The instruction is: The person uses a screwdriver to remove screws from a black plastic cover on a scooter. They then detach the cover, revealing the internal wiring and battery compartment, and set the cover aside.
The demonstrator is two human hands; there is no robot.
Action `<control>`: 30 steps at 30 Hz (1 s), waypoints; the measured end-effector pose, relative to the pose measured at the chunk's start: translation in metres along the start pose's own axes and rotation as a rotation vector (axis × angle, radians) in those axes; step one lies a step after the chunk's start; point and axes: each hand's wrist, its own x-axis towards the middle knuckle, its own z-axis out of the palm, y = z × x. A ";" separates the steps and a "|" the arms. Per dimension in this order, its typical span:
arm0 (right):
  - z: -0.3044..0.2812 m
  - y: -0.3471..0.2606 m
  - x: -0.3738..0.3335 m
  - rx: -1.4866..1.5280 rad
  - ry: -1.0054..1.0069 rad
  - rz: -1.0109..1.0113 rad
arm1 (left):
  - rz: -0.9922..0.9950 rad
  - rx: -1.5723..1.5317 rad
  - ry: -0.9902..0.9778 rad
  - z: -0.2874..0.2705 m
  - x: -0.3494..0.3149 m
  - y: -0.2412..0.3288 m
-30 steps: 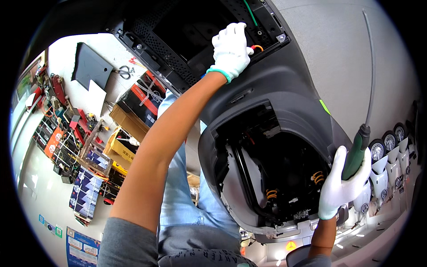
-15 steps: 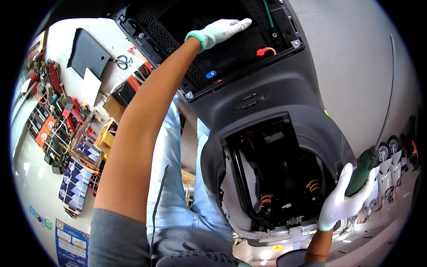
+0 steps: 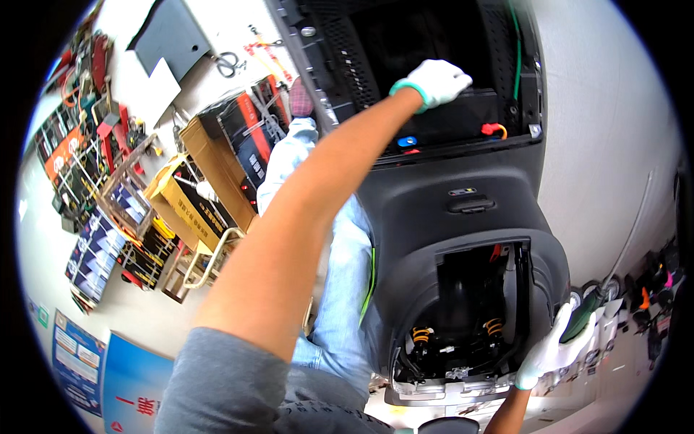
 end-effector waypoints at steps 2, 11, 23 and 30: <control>-0.003 -0.001 -0.002 -0.049 0.034 0.029 | -0.039 0.046 0.046 -0.001 -0.014 0.016; 0.001 0.010 0.009 0.012 -0.010 -0.129 | -0.137 -0.500 0.681 -0.040 -0.242 -0.027; 0.016 -0.021 0.025 -0.039 -0.039 -0.132 | -0.223 0.087 0.448 -0.067 -0.276 -0.240; 0.026 -0.025 0.026 0.021 -0.037 -0.145 | -0.140 0.488 0.187 -0.097 -0.246 -0.294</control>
